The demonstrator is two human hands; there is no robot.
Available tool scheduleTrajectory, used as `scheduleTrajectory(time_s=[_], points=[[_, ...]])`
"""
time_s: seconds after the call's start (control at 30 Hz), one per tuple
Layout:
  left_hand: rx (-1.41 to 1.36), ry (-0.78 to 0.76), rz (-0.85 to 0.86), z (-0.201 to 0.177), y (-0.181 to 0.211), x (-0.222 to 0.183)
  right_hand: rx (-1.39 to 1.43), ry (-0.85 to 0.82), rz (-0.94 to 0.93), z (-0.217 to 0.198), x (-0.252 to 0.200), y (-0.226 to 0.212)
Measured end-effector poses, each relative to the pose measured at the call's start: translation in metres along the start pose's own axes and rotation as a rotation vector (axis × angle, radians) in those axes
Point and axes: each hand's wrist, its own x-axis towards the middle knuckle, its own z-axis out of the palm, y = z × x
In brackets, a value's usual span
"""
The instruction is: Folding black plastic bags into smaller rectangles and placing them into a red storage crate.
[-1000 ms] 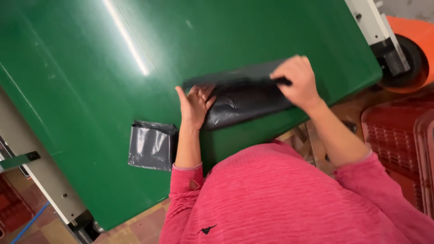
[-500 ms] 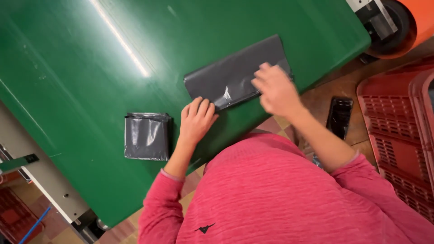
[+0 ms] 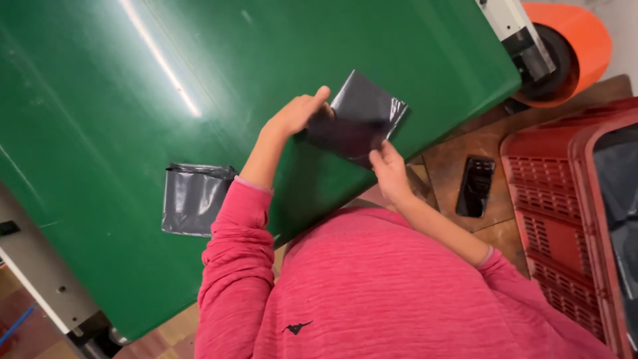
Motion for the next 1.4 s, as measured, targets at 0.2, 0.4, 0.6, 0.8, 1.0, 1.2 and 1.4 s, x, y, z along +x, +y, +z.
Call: scheduleTrajectory(time_s=[0.2,0.4,0.6,0.8,1.0,1.2,1.4], points=[[0.537,0.580,0.146,0.033,0.034,-0.010,0.674,0.163,0.417,0.026,0.021,-0.148],[0.610,0.992,0.285,0.074,0.045,-0.009,0.599,0.122,0.295,-0.005,0.032,-0.073],[0.456,1.018,0.710,0.074,0.039,-0.108,0.391,0.138,0.161,0.040,0.010,-0.128],[0.403,1.233,0.515,0.019,-0.023,-0.284,0.448,-0.248,-0.053,0.180,-0.003,-0.114],[0.279,1.406,0.169,-0.028,-0.151,-0.340,0.131,-0.363,-0.236,0.319,-0.043,-0.127],[0.475,1.346,0.060,-0.033,-0.231,-0.296,-0.343,-0.223,-0.421,0.351,-0.055,-0.117],[0.718,1.348,0.087,-0.040,-0.207,-0.294,-0.258,-0.171,-0.344,0.342,-0.042,-0.101]])
